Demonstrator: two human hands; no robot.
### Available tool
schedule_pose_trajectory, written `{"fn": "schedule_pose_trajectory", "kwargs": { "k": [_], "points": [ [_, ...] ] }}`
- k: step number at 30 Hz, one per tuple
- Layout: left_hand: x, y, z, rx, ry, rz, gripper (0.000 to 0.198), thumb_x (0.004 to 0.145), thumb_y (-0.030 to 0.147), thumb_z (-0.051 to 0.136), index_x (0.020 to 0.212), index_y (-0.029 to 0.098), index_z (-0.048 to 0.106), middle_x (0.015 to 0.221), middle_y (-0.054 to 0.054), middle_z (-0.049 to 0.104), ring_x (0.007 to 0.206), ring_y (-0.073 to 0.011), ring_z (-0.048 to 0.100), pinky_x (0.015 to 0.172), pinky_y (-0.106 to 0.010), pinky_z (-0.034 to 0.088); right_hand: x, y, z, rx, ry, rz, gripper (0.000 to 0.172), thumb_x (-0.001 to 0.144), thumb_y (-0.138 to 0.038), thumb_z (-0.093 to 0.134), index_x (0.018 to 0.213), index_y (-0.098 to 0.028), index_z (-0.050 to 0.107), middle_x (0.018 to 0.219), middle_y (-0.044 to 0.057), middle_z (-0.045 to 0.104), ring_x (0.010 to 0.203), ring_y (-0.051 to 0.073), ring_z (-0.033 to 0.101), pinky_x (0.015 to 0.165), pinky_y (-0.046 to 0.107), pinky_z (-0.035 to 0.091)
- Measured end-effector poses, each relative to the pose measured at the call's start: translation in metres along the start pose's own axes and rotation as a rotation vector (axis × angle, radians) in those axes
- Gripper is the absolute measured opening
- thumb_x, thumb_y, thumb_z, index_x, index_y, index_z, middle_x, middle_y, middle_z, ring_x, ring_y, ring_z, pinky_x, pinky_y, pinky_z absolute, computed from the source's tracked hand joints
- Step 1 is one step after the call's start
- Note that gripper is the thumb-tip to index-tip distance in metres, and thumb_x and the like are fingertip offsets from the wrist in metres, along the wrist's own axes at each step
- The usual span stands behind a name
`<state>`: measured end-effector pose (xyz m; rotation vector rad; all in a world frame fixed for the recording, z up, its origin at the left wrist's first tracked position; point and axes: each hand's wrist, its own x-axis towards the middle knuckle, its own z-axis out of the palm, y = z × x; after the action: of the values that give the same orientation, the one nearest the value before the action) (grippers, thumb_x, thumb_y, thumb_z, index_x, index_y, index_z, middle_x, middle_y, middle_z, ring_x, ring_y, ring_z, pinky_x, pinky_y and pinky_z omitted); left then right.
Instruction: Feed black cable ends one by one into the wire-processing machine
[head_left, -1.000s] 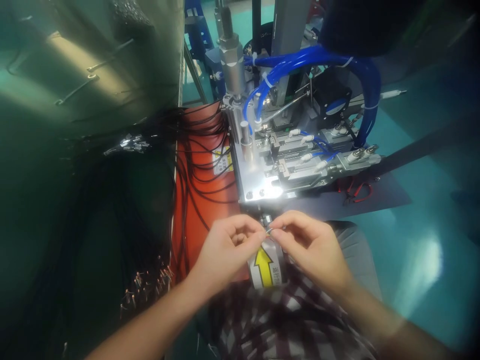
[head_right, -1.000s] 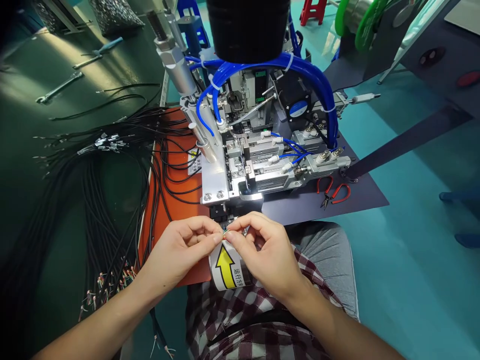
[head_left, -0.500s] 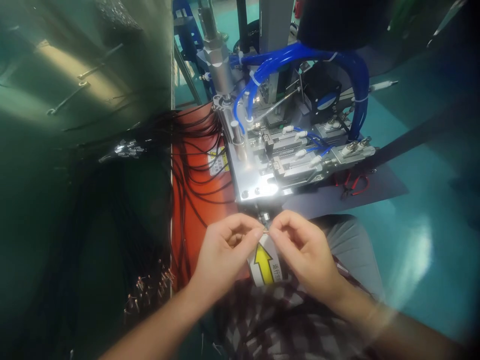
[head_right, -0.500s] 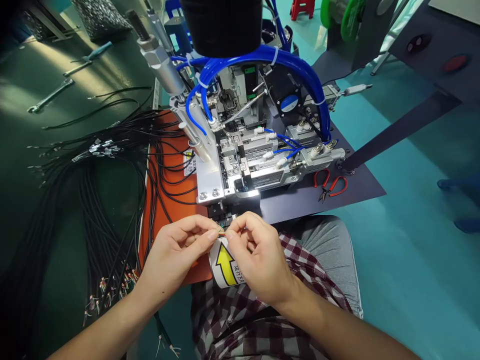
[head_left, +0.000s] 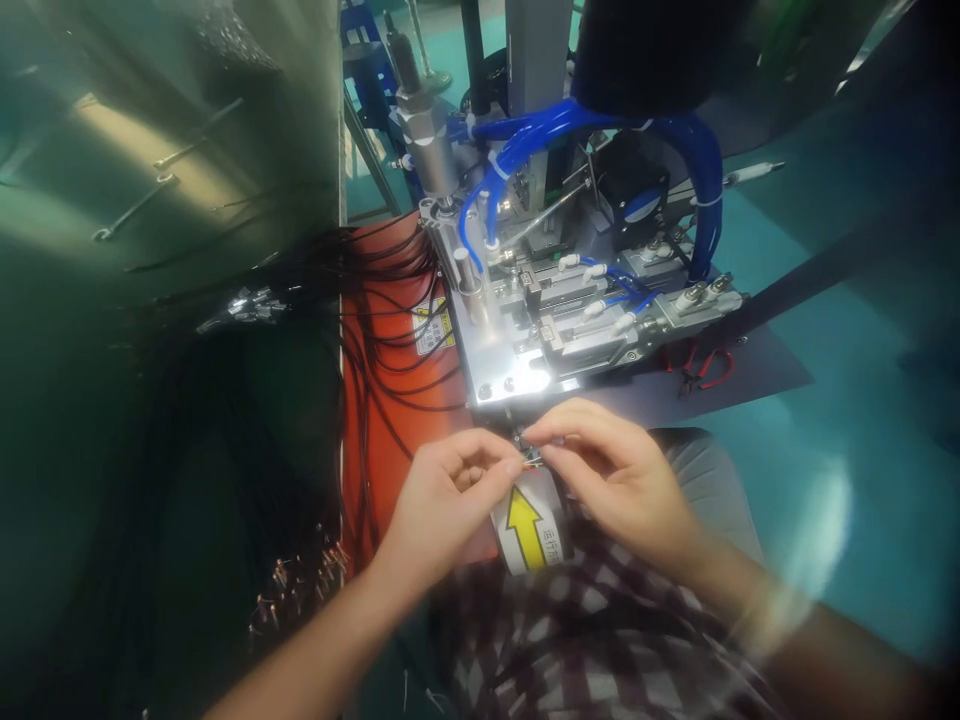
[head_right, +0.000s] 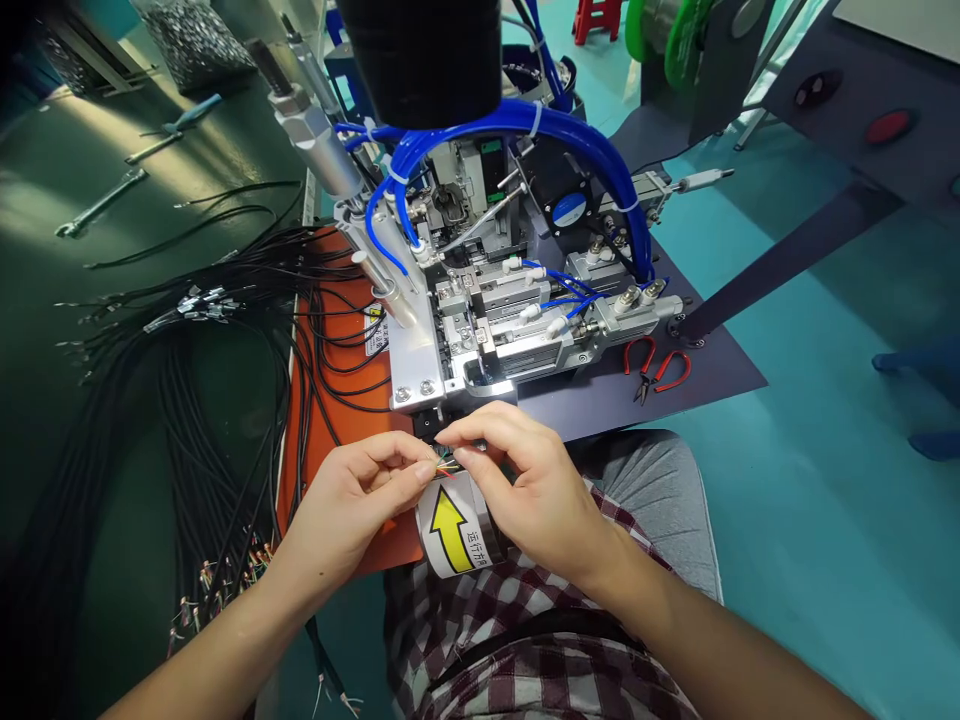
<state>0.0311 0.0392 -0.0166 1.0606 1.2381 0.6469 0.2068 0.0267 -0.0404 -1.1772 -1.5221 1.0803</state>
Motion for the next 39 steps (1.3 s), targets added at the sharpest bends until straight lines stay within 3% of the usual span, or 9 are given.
{"fn": "schedule_pose_trajectory", "kwargs": {
  "k": [4, 9, 16, 21, 26, 34, 39],
  "points": [
    [0.001, 0.0, 0.0, -0.003, -0.011, -0.001, 0.017, 0.076, 0.029, 0.069, 0.073, 0.012, 0.065, 0.054, 0.005, 0.049, 0.048, -0.0042, 0.037, 0.044, -0.015, 0.028, 0.0, 0.001, 0.001, -0.02, -0.026, -0.029, 0.014, 0.088, -0.013, 0.058, 0.094, -0.021, 0.068, 0.093, 0.005, 0.066, 0.087, 0.019, 0.063, 0.072, 0.03, 0.051],
    [0.0, 0.0, 0.0, 0.013, -0.01, 0.004, 0.017, 0.078, 0.03, 0.067, 0.074, 0.013, 0.065, 0.054, 0.004, 0.051, 0.049, -0.0055, 0.04, 0.045, -0.016, 0.03, -0.001, 0.0, 0.003, -0.026, 0.013, 0.063, 0.004, 0.085, -0.017, 0.064, 0.084, -0.02, 0.067, 0.084, 0.003, 0.066, 0.077, 0.017, 0.062, 0.064, 0.029, 0.048],
    [0.002, 0.0, 0.0, 0.043, 0.01, 0.007, 0.018, 0.076, 0.029, 0.068, 0.073, 0.012, 0.065, 0.056, 0.003, 0.053, 0.05, -0.0058, 0.042, 0.046, -0.016, 0.032, 0.001, -0.004, 0.0, 0.023, 0.001, 0.136, 0.008, 0.085, -0.02, 0.061, 0.083, -0.019, 0.068, 0.083, 0.004, 0.067, 0.077, 0.018, 0.062, 0.06, 0.027, 0.047],
    [0.001, 0.002, 0.002, 0.04, 0.017, -0.01, 0.019, 0.075, 0.031, 0.069, 0.071, 0.013, 0.064, 0.056, 0.003, 0.053, 0.05, -0.0067, 0.043, 0.046, -0.017, 0.032, 0.001, -0.005, 0.004, 0.026, 0.036, 0.168, 0.008, 0.08, -0.025, 0.067, 0.083, -0.018, 0.069, 0.078, 0.002, 0.067, 0.057, 0.011, 0.051, 0.052, 0.024, 0.043],
    [-0.001, 0.002, 0.002, 0.027, 0.033, -0.016, 0.018, 0.075, 0.03, 0.069, 0.071, 0.013, 0.064, 0.056, 0.003, 0.054, 0.05, -0.007, 0.045, 0.046, -0.017, 0.034, 0.001, -0.007, 0.011, 0.136, 0.049, 0.287, 0.007, 0.079, -0.022, 0.066, 0.074, -0.017, 0.066, 0.066, -0.001, 0.06, 0.054, 0.01, 0.047, 0.05, 0.022, 0.041],
    [0.0, -0.001, 0.002, 0.032, 0.048, 0.009, 0.015, 0.076, 0.029, 0.068, 0.072, 0.014, 0.066, 0.056, 0.003, 0.056, 0.048, -0.0063, 0.044, 0.045, -0.016, 0.035, 0.006, -0.011, 0.012, 0.424, -0.019, 0.53, 0.013, 0.075, -0.026, 0.066, 0.067, -0.016, 0.061, 0.048, -0.008, 0.04, 0.044, 0.006, 0.03, 0.04, 0.019, 0.023],
    [0.001, -0.001, -0.001, 0.062, -0.013, 0.036, 0.013, 0.074, 0.026, 0.07, 0.073, 0.012, 0.07, 0.066, -0.002, 0.064, 0.057, -0.0088, 0.052, 0.051, -0.017, 0.04, 0.011, -0.007, 0.004, 0.43, -0.112, 0.536, 0.011, 0.075, -0.021, 0.064, 0.066, -0.016, 0.064, 0.056, -0.005, 0.049, 0.048, 0.007, 0.032, 0.042, 0.02, 0.024]
  ]
}}
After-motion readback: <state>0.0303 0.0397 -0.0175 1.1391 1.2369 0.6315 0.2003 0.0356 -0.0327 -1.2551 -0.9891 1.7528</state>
